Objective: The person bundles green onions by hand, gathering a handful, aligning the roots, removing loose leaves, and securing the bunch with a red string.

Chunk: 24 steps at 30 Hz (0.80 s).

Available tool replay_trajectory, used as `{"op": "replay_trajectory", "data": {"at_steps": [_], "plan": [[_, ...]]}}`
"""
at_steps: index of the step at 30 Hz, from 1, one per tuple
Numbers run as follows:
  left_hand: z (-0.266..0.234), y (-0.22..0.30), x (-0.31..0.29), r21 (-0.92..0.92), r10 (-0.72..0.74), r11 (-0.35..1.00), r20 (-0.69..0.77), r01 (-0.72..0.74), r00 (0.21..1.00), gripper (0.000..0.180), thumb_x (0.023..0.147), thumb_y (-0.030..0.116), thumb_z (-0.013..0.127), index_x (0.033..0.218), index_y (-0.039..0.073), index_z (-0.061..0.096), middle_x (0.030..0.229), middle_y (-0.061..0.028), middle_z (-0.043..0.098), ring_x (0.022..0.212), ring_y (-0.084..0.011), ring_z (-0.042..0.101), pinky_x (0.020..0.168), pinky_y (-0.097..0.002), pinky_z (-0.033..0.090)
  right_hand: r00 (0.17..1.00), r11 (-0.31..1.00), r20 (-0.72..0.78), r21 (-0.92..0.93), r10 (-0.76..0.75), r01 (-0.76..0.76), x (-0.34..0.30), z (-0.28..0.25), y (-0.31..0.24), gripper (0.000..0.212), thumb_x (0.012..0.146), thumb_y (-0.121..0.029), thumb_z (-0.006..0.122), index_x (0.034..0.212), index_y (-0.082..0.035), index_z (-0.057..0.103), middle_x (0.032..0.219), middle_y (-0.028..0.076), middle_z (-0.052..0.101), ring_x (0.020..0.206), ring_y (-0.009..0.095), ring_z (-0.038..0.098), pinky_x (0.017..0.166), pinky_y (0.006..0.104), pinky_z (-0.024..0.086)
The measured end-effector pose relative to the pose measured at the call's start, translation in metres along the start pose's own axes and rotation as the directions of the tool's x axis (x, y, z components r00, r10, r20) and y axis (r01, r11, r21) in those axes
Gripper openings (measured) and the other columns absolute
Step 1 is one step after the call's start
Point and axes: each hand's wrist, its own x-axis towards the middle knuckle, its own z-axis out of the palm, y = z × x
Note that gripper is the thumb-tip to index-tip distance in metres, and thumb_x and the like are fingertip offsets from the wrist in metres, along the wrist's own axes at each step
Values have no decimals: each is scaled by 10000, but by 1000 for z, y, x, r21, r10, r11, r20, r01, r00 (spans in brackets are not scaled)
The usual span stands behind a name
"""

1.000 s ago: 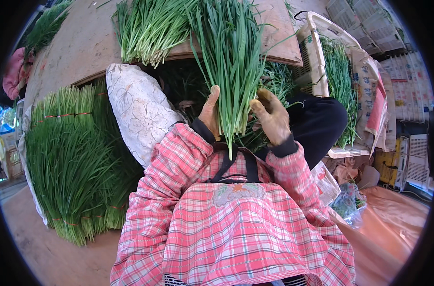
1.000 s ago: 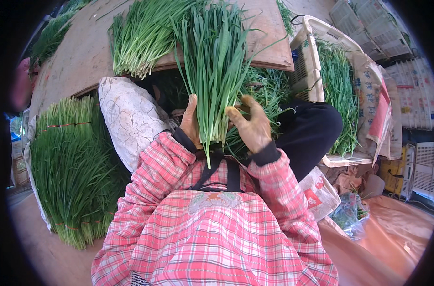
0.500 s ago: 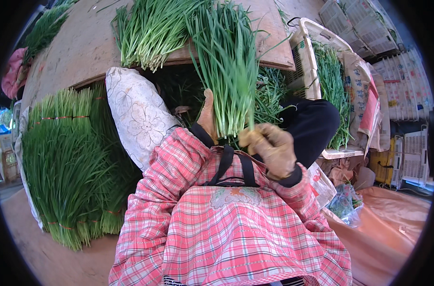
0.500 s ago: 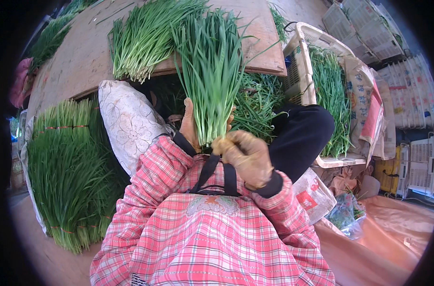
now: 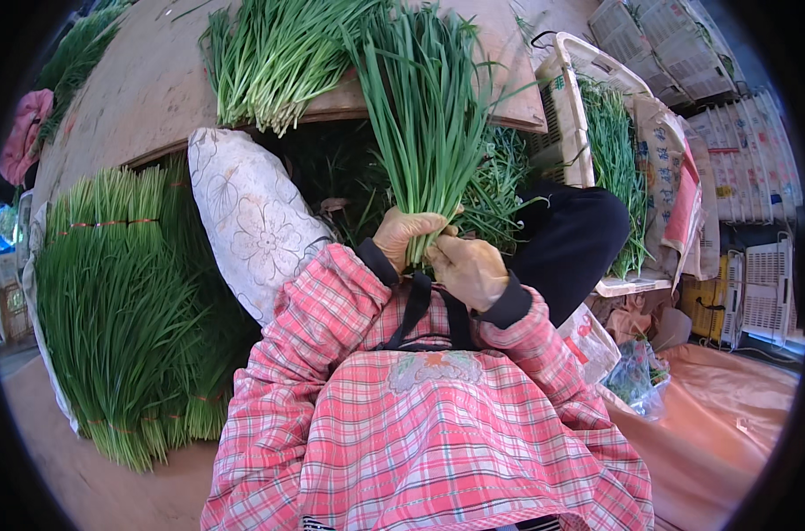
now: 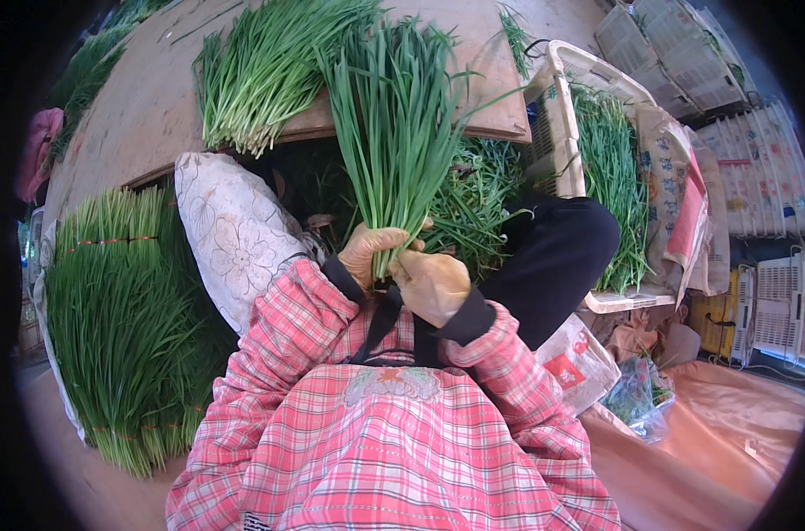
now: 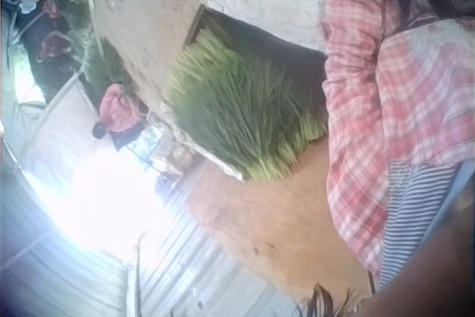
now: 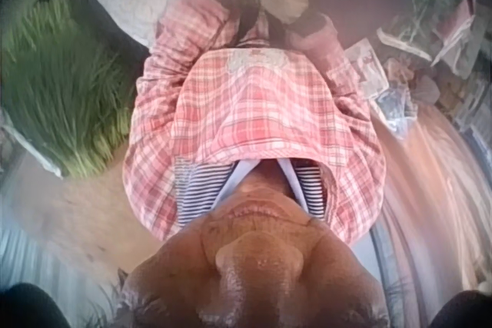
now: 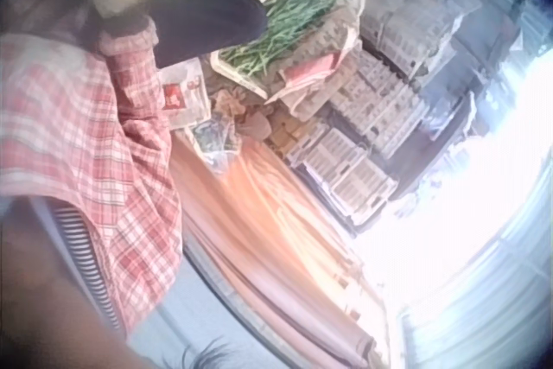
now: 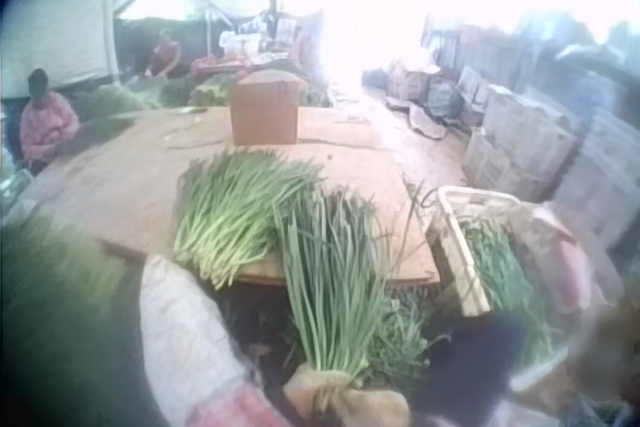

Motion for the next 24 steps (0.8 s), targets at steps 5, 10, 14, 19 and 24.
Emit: {"op": "replay_trajectory", "data": {"at_steps": [5, 10, 14, 19, 24], "plan": [[9, 4, -2, 234, 29, 972, -160, 10, 987, 368, 708, 38, 662, 1056, -33, 565, 861, -101, 627, 677, -168, 615, 599, -262, 510, 904, 794, 20, 469, 428, -386, 18, -26, 36, 320, 862, -194, 624, 1066, 37, 537, 831, 59, 627, 630, 96, 562, 495, 223, 480], [7, -9, 8, 418, 215, 905, -279, -83, 936, 368, 707, -30, 661, 1061, -4, 564, 876, -92, 627, 700, -169, 618, 607, -278, 510, 820, 318, 144, 874, 555, -368, 66, -3, 34, 373, 803, -156, 670, 1103, 11, 524, 941, 107, 632, 731, 193, 612, 592, 308, 521], [-7, -14, 5, 148, 245, 967, -288, -209, 926, 422, 799, 86, 667, 1181, 4, 506, 1039, -124, 615, 846, -210, 638, 694, -316, 543, 788, -227, 175, 973, 591, -45, 65, 25, 38, 288, 785, -52, 663, 1038, 20, 545, 936, 109, 631, 811, 233, 620, 754, 373, 514], [-16, -20, 4, -161, 155, 967, -241, -197, 958, 435, 780, 50, 688, 1174, 6, 510, 979, -71, 629, 817, -177, 626, 736, -310, 528, 764, -173, 65, 983, 642, 61, 59, 26, 26, 319, 758, 15, 676, 1044, 22, 536, 938, 110, 631, 812, 230, 627, 726, 356, 525], [0, -12, 4, 246, 96, 968, -206, -43, 974, 554, 697, -55, 687, 1199, 7, 460, 1002, -104, 601, 834, -221, 627, 696, -337, 534, 778, 65, -76, 997, 623, 46, 66, 34, 22, 398, 765, 5, 691, 1114, 25, 500, 990, 100, 626, 816, 189, 619, 735, 326, 522]]}}
